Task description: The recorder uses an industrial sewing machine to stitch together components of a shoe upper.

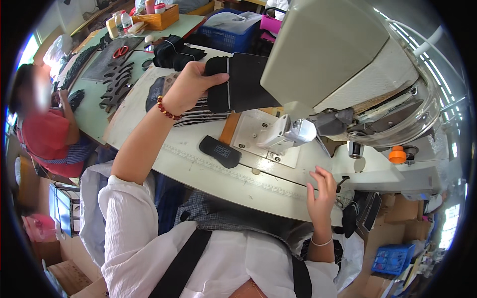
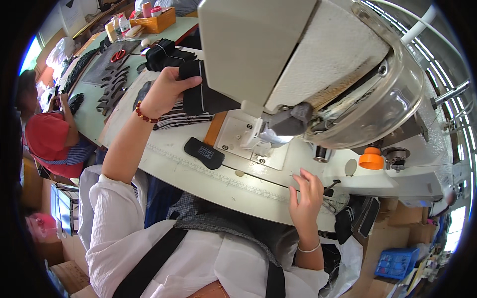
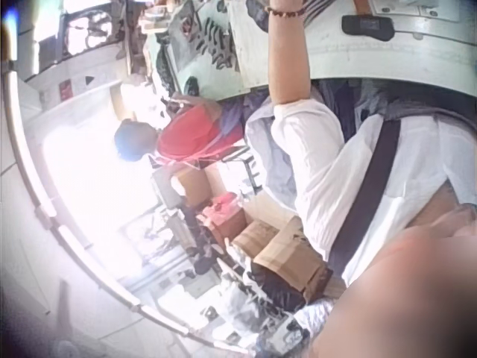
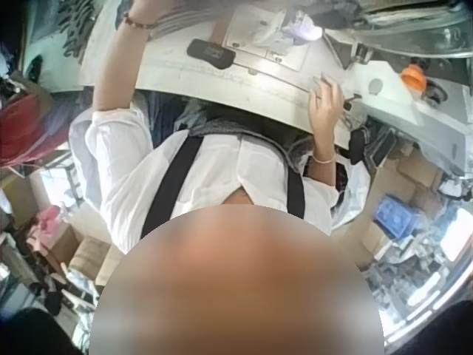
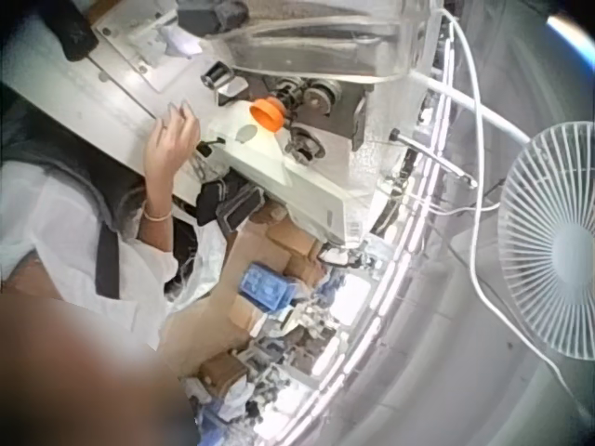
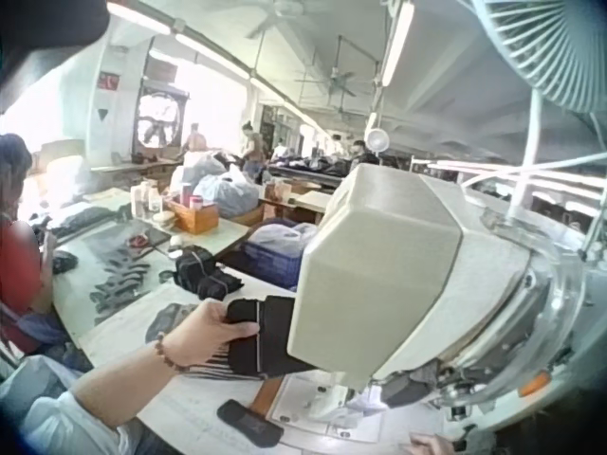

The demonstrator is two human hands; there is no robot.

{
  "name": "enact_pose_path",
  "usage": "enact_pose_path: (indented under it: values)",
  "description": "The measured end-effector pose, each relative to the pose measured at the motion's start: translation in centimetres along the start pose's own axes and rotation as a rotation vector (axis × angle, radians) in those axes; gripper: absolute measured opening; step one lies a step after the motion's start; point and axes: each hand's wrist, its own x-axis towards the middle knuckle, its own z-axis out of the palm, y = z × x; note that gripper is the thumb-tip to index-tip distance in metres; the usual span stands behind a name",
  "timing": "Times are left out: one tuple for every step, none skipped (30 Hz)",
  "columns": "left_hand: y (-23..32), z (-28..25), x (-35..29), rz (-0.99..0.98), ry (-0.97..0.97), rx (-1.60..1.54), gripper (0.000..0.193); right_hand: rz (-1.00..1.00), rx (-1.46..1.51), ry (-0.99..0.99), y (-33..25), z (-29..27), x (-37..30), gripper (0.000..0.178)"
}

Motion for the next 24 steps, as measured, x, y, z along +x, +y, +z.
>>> enact_pose_path:
  values:
    - [0.1,-0.7,-0.3,0.002,-0.002,-0.100,0.020,0.029,0.045,0.002,-0.1,0.3,-0.7,0.031]
    - [0.3,-1.6,-0.5,0.026,0.001,-0.085,0.021,0.030,0.030,0.007,-0.1,0.5,-1.2,0.029]
    - [0.6,-2.6,-0.7,0.047,-0.006,-0.080,0.021,0.034,0.024,0.014,-0.2,0.7,-1.6,0.028]
    - [0.9,-3.4,-0.8,0.020,0.031,-0.057,0.022,0.035,0.022,0.026,-0.2,0.8,-2.0,0.026]
    - [1.1,-4.1,-1.0,0.077,0.035,-0.053,0.020,0.038,0.018,0.031,-0.3,1.0,-2.2,0.025]
    - [1.5,-5.1,-1.1,0.172,0.089,0.138,0.019,0.039,0.018,0.040,-0.3,1.1,-2.4,0.023]
    - [2.2,-6.3,-1.3,0.250,0.149,0.324,0.018,0.038,0.017,0.048,-0.4,1.2,-2.5,0.022]
    - [2.8,-7.4,-1.4,0.321,0.217,0.489,0.017,0.039,0.034,0.045,-0.6,1.3,-2.6,0.021]
    - [3.1,-8.3,-1.5,0.480,0.311,0.641,0.016,0.041,0.050,0.040,-0.7,1.5,-2.7,0.020]
    - [2.7,-8.8,-2.1,0.682,0.420,0.750,0.021,0.043,0.066,0.036,-0.9,1.6,-2.7,0.019]
    - [2.9,-9.8,-2.3,0.865,0.337,0.871,0.026,0.033,0.073,0.035,-1.1,1.8,-2.8,0.018]
    - [3.1,-11.0,-2.5,1.049,0.245,0.987,0.031,0.025,0.079,0.034,-1.2,2.1,-2.8,0.017]
    - [2.6,-11.7,-2.8,1.095,0.199,1.058,0.036,0.021,0.082,0.031,-1.4,2.3,-2.9,0.017]
    - [1.7,-12.2,-3.2,1.111,0.159,1.134,0.042,0.016,0.086,0.030,-1.6,2.5,-3.0,0.016]
    - [0.7,-12.7,-3.7,1.133,0.084,1.181,0.048,0.013,0.086,0.028,-1.7,2.7,-3.0,0.016]
    - [-0.1,-13.4,-4.2,1.097,-0.014,1.237,0.053,0.014,0.086,0.023,-1.8,2.9,-3.0,0.015]
    - [-1.2,-13.9,-4.6,1.035,-0.053,1.236,0.053,0.009,0.085,0.019,-1.9,3.1,-3.1,0.015]
    - [-2.0,-14.3,-4.9,1.025,-0.097,1.224,0.053,0.005,0.082,0.014,-1.9,3.2,-3.1,0.014]
    - [-2.5,-14.8,-5.0,0.991,-0.080,1.219,0.053,0.004,0.078,0.009,-1.9,3.3,-3.1,0.014]
    - [-3.0,-15.1,-5.1,0.986,-0.070,1.206,0.053,0.000,0.071,0.004,-1.9,3.4,-3.0,0.014]
    - [-3.5,-15.3,-5.1,0.975,-0.066,1.200,0.052,-0.003,0.061,-0.003,-1.9,3.4,-3.1,0.014]
    - [-3.5,-15.6,-5.0,0.969,-0.048,1.200,0.050,-0.006,0.048,-0.005,-1.9,3.5,-3.1,0.013]
    - [-3.5,-15.8,-4.9,0.996,-0.046,1.209,0.049,0.009,0.041,-0.021,-1.9,3.5,-3.1,0.012]
    - [-3.4,-15.8,-4.8,0.956,-0.029,1.253,0.048,0.003,0.046,-0.025,-1.9,3.5,-3.2,0.012]
